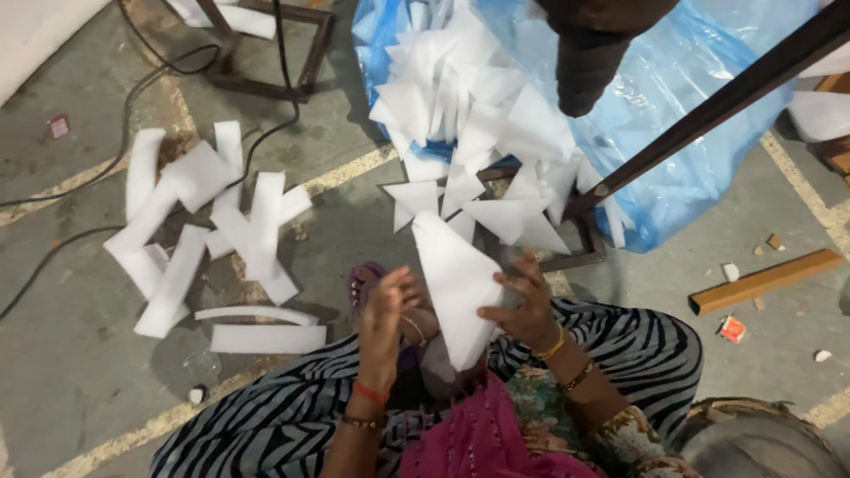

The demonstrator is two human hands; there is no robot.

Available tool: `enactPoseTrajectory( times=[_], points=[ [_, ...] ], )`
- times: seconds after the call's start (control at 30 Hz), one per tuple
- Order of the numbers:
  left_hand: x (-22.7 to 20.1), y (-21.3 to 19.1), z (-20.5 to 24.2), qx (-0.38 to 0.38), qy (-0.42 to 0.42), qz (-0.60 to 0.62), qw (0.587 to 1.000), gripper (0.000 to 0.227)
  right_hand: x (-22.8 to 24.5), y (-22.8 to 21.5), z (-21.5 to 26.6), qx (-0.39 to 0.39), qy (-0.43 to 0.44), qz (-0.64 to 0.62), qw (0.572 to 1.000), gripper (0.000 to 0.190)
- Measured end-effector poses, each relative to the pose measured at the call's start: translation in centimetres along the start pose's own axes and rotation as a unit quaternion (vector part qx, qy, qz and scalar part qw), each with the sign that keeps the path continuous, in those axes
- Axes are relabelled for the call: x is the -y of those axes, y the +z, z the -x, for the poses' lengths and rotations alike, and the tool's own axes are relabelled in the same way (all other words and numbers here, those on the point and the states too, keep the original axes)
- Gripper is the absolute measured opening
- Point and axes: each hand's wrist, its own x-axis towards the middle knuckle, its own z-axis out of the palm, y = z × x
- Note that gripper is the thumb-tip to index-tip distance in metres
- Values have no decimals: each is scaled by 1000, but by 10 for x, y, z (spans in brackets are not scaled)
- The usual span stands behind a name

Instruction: The person sits on the floor and folds white foam pieces into triangular shapes by hand. They repeatedly pick up flat foam strips, fold them, and place the finished pieces into a blue plastic bag.

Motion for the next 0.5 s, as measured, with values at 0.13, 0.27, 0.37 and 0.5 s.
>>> enactPoseTrajectory(
  times=[0.13, 0.27, 0.37, 0.5],
  points=[
    [-6, 26, -14, 2, -42, -15, 999, 58, 12, 13, 5, 28, 0, -2, 1000, 39],
    [-9, 35, -12, -30, -49, -77, 995, 58, 11, 3, 0, 25, 204, -96, 974, 42],
    [-2, 39, -7, -13, -3, -128, 992, 56, 1, -7, -6, 22, 380, -313, 870, 37],
    [0, 51, -1, 21, 214, -271, 938, 43, 5, -10, -9, 5, 401, -439, 804, 48]
  ],
)
